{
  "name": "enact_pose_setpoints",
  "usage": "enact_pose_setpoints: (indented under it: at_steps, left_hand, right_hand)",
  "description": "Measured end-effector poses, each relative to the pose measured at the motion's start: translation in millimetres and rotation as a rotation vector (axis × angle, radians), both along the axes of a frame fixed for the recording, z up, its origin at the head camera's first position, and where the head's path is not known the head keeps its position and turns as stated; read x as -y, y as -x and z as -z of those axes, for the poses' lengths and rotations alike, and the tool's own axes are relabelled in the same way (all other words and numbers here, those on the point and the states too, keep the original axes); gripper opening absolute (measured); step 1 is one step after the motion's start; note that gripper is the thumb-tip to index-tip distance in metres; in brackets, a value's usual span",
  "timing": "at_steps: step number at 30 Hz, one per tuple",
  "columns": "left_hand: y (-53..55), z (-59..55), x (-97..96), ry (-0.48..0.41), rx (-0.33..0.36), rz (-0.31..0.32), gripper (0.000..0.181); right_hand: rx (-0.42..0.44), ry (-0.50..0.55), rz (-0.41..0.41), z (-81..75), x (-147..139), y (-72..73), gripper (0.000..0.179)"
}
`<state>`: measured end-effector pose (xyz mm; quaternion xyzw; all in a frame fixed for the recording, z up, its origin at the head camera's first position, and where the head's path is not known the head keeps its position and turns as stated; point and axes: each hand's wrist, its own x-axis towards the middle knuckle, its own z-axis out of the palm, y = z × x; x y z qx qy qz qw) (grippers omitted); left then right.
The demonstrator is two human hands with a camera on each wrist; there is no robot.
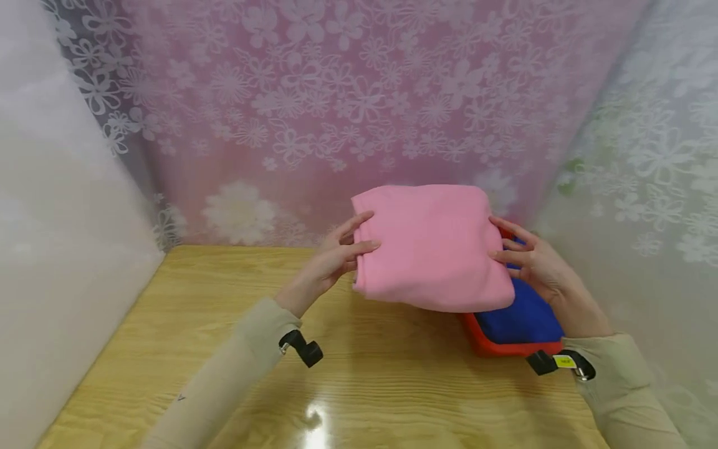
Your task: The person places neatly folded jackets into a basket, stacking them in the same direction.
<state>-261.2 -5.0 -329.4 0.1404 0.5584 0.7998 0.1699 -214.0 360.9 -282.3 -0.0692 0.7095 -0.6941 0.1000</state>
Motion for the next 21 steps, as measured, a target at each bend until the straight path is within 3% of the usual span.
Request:
enact_pose_setpoints:
  at_steps: [6, 11, 15, 21]
  left_hand:
    - [7.0, -2.7, -70.4, -0.074, -0.022, -0.021, 0.064]
    - [8.1, 7.7, -120.8, -0.117, -0.028, -0.061, 0.063]
    - [7.4, 20.5, -156.7, -0.118, -0.06, -0.083, 0.064]
    - [6.2, 47.2, -197.9, -0.109, -0.081, -0.095, 0.069]
  right_hand:
    - [0.016, 0.088, 0.015, -15.9, -63.9, 15.0, 0.057]
    - [0.033, 0.01, 0.094, -19.1, -103.0, 21.5, 0.055]
    - [0.075, -0.068, 0.171, -10.3, -129.2, 23.9, 0.057]
    - [0.132, -0.255, 0.241, 22.1, -160.9, 26.5, 0.07]
